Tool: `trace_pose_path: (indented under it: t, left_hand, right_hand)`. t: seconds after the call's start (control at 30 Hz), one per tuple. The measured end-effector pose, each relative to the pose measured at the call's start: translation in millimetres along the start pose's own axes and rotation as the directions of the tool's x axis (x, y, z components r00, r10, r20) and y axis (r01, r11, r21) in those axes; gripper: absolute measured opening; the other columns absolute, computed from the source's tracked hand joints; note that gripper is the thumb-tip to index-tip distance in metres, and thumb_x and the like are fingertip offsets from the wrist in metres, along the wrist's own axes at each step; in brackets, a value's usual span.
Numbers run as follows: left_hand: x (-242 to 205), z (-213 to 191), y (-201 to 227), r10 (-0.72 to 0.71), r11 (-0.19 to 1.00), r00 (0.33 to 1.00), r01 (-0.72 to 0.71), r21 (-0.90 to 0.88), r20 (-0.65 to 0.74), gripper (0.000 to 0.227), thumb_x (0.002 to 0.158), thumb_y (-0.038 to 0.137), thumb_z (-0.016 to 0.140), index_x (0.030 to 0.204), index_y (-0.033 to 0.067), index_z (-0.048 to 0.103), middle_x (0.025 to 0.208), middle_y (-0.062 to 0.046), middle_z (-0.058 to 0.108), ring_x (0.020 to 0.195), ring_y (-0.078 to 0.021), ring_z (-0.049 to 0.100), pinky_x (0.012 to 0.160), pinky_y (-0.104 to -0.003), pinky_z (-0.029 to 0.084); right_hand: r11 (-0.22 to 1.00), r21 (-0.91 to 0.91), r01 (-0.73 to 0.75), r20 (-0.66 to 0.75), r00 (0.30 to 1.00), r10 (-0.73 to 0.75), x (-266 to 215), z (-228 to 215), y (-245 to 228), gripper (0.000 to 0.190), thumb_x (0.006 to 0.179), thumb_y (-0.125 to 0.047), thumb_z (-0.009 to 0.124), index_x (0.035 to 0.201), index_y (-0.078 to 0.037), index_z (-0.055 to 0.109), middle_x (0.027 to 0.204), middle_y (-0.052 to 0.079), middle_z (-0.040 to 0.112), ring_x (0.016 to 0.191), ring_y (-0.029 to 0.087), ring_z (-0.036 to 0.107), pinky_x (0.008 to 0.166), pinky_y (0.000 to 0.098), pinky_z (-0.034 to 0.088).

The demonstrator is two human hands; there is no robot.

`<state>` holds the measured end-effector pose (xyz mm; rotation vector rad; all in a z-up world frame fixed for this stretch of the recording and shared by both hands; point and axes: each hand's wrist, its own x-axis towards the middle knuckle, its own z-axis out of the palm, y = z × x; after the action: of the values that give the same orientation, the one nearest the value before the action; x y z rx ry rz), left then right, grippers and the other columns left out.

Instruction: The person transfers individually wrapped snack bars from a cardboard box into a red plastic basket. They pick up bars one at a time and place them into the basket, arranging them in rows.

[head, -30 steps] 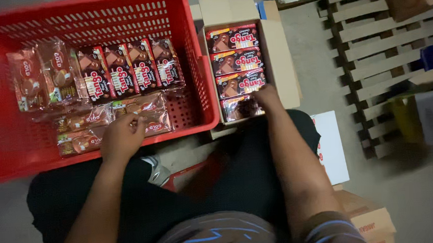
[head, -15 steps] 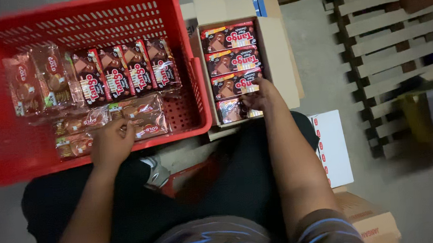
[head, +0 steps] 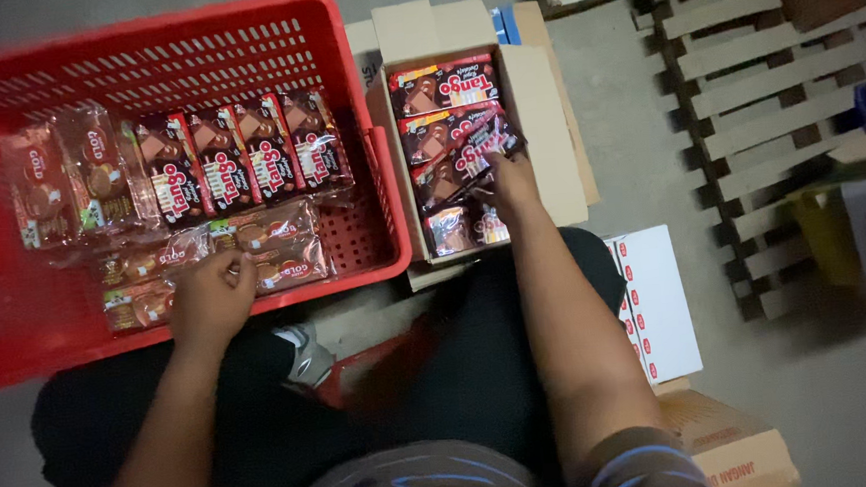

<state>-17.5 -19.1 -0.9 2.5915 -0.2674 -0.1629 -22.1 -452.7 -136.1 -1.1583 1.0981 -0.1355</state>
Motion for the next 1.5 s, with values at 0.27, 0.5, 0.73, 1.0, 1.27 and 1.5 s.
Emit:
trace_pose_path:
  t: [0.27,0.5,0.73,1.0,1.27,1.5]
  left_hand:
    - [6.9,45.3,-51.7,0.219,0.962,0.955,-0.245,-0.12,-0.198,0.012,0.099,0.017,0.073,0.089,0.0108,0.077,0.079,-0.014,0.071,0.082,-0.035,0.072,0.074,-0.041,0.057]
    - [-40.5,42.8,70.1,0.219,0.254,0.955,0.143,-0.957,0.201,0.064,0.09,0.04,0.072,0.138,0.0021,0.054,0.113,-0.01,0.073,0.092,-0.0142,0.071,0.08,-0.027,0.061]
    - [-67.7,61.6,89.2,0.116,0.266,0.954,0.238,-0.934,0.276,0.055,0.085,0.024,0.086,0.129,0.0022,0.062,0.111,-0.01,0.074,0.097,-0.0152,0.069,0.085,-0.03,0.058]
    - [-60.5,54.4,56.6,-0.194,0.01,0.91,0.376,-0.927,0.367,0.046,0.079,0.028,0.093,0.109,0.0031,0.068,0.093,-0.008,0.073,0.085,-0.0179,0.073,0.069,-0.033,0.063]
    - [50.4,50.1,24.1,-0.497,-0.375,0.734,0.301,-0.877,0.464,0.046,0.09,0.039,0.081,0.115,0.0097,0.056,0.096,-0.002,0.054,0.083,-0.0195,0.062,0.069,-0.03,0.059]
    - [164.3,166.1,-37.1,-0.672,-0.615,0.422,0.141,-0.776,0.609,0.075,0.085,0.035,0.088,0.13,-0.0083,0.046,0.111,-0.026,0.064,0.093,-0.0388,0.073,0.079,-0.043,0.069]
  right_hand:
    - [0.804,-0.134,0.579,0.195,0.811,-0.552,-124.0,-21.5,-80.1,0.022,0.099,-0.032,0.072,0.097,-0.01,0.07,0.079,0.002,0.061,0.077,0.012,0.059,0.066,0.0281,0.055]
    - [0.758,-0.202,0.62,0.652,0.663,-0.368,-241.2,5.0,-110.2,0.012,0.098,-0.015,0.072,0.105,-0.005,0.073,0.085,0.009,0.073,0.083,0.017,0.065,0.083,0.0362,0.056]
    - [0.803,-0.249,0.541,0.659,0.702,-0.269,-266.6,45.4,-73.6,0.015,0.1,-0.023,0.071,0.102,-0.009,0.075,0.074,0.002,0.065,0.071,0.014,0.061,0.067,0.0295,0.052]
    - [0.793,-0.305,0.528,0.576,0.765,-0.288,-220.7,73.8,-40.6,0.035,0.108,-0.028,0.054,0.129,-0.003,0.068,0.108,0.019,0.069,0.095,0.03,0.068,0.082,0.0435,0.059]
    - [0.277,-0.605,0.747,0.573,0.649,-0.5,-137.0,124.6,-8.7,0.074,0.09,-0.016,0.076,0.147,0.006,0.034,0.137,0.04,0.051,0.128,0.059,0.052,0.112,0.0622,0.04]
    - [0.291,-0.616,0.732,0.531,0.659,-0.532,-162.9,141.5,-7.0,0.08,0.085,-0.012,0.075,0.148,0.002,0.027,0.129,0.039,0.054,0.117,0.059,0.058,0.101,0.0613,0.049]
